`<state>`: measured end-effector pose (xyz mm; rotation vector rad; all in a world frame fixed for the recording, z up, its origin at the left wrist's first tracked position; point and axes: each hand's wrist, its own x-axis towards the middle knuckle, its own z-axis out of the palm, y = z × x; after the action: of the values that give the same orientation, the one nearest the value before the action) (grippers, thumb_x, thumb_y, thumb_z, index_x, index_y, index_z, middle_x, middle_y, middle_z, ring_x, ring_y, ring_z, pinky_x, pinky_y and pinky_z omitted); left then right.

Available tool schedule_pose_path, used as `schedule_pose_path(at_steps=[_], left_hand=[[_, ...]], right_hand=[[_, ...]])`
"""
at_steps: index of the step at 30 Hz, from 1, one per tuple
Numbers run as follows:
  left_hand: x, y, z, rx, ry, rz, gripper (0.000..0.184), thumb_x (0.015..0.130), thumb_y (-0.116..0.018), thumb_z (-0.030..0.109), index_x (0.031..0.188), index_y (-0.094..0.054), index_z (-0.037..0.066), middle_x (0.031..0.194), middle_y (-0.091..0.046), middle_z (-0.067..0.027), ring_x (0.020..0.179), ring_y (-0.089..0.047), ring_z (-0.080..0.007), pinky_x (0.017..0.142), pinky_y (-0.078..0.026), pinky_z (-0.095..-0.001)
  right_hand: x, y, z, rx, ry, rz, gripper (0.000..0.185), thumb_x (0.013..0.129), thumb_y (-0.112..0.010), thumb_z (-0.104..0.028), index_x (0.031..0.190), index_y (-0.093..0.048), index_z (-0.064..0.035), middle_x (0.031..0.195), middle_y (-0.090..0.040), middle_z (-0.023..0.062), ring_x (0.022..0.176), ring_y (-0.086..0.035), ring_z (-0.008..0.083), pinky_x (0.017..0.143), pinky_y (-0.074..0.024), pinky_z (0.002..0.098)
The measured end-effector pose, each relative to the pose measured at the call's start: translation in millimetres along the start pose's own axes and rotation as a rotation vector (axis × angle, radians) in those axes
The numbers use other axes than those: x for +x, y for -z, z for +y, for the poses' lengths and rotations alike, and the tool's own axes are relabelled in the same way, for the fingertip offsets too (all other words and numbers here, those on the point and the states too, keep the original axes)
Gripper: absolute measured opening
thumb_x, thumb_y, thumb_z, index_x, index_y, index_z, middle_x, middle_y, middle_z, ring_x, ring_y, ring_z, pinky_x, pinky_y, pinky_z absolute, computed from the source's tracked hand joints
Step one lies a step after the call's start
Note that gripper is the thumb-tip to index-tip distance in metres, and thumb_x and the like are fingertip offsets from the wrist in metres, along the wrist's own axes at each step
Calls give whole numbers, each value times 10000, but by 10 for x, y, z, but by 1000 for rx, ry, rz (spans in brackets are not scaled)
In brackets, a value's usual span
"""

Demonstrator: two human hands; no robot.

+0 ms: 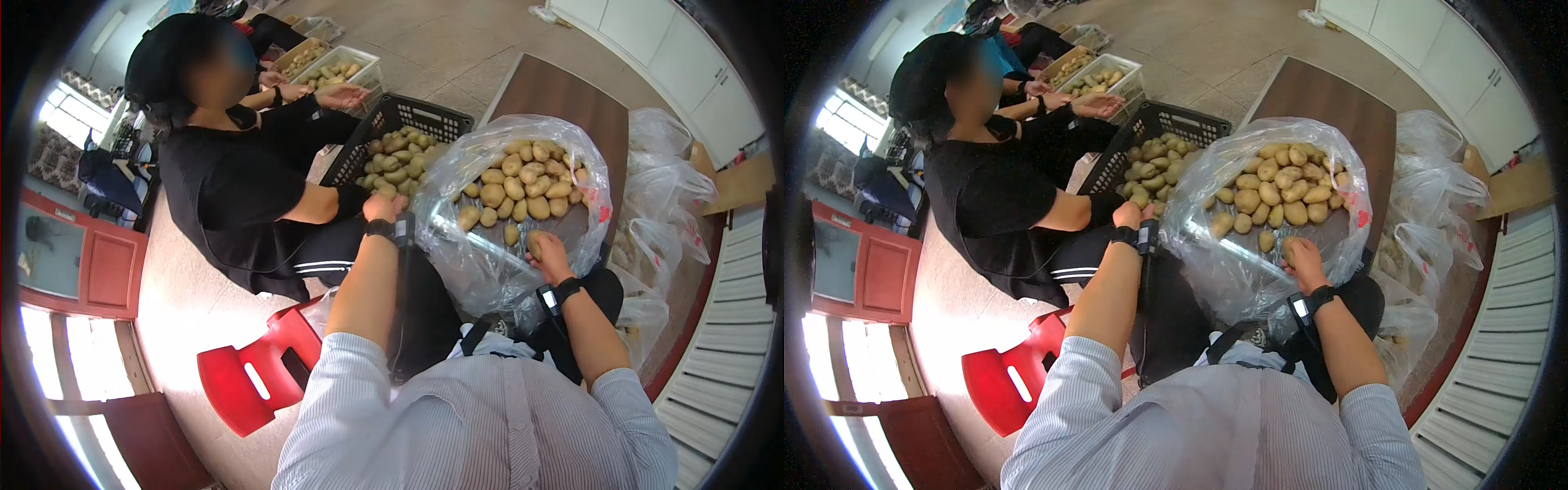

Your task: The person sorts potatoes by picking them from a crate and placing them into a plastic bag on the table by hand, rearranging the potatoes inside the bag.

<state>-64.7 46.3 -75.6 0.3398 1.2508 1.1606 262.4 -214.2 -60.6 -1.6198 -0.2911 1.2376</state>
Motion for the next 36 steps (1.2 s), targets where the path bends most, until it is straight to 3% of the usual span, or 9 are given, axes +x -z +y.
schedule_pose_path(at_steps=[8, 10, 13, 18, 24, 28, 30, 34, 36], left_hand=[[-329, -233, 137, 103, 18, -139, 165, 930, -554, 161, 1043, -517, 47, 959, -594, -82, 855, -646, -273, 617, -544, -362], [-579, -370, 187, 70, 4, -209, 230, 935, -561, 156, 1102, -508, 6, 996, -602, -101, 819, -643, -283, 629, -549, -389], [-822, -516, 219, 333, -25, -374, 265, 954, -556, 192, 1146, -551, 9, 1015, -634, -98, 767, -652, -224, 570, -515, -315], [-949, -598, 189, 538, 46, -599, 359, 932, -586, 264, 1197, -539, 27, 1026, -656, -108, 680, -633, -207, 548, -480, -301], [-1202, -721, 219, 746, 185, -731, 445, 942, -573, 378, 1219, -529, 33, 1075, -655, -117, 636, -640, -194, 475, -454, -264], [-1256, -761, 190, 713, 222, -736, 455, 949, -564, 420, 1199, -538, 41, 1012, -659, -105, 625, -636, -184, 469, -466, -259], [-1267, -765, 227, 683, 282, -863, 433, 946, -582, 425, 1158, -556, 48, 926, -653, -83, 604, -618, -170, 467, -482, -263], [-1220, -738, 257, 704, 236, -878, 387, 931, -609, 395, 1112, -607, 53, 918, -664, -60, 651, -611, -182, 511, -455, -290], [-1156, -713, 225, 571, 175, -836, 351, 935, -613, 378, 1049, -621, 46, 884, -658, -51, 641, -593, -169, 499, -447, -286]], right_hand=[[-107, -76, -6, 166, -47, -138, 325, 926, -581, -274, 1170, -581, -59, 1023, -629, 76, 733, -617, 187, 602, -491, 292], [-100, -115, -25, 235, -46, -191, 321, 925, -584, -264, 1167, -580, -52, 1045, -633, 78, 763, -622, 195, 632, -496, 296], [-82, -230, -84, 301, -112, -263, 308, 924, -580, -217, 1180, -575, -45, 1087, -630, 83, 821, -621, 203, 672, -501, 297], [-152, -565, -317, 305, 10, -421, 318, 919, -558, -136, 1218, -561, -27, 1143, -619, 89, 882, -617, 193, 736, -507, 299], [-331, -987, -755, 191, 65, -576, 332, 955, -587, -245, 1191, -565, -12, 1056, -635, 68, 848, -620, 156, 735, -510, 271], [-315, -1204, -844, -10, 58, -482, 337, 976, -578, -315, 1125, -595, -13, 966, -646, 53, 786, -617, 134, 681, -499, 270], [-258, -1273, -831, -136, 178, -537, 363, 998, -535, -356, 1061, -622, -9, 921, -651, 47, 754, -616, 120, 639, -479, 266], [-142, -1330, -751, 8, 150, -400, 361, 1005, -508, -330, 1009, -623, 12, 892, -652, 83, 791, -632, 166, 651, -484, 309], [254, -1298, -455, -309, 518, -243, 294, 984, -501, -266, 992, -616, 5, 880, -650, 157, 847, -649, 288, 693, -499, 392]])
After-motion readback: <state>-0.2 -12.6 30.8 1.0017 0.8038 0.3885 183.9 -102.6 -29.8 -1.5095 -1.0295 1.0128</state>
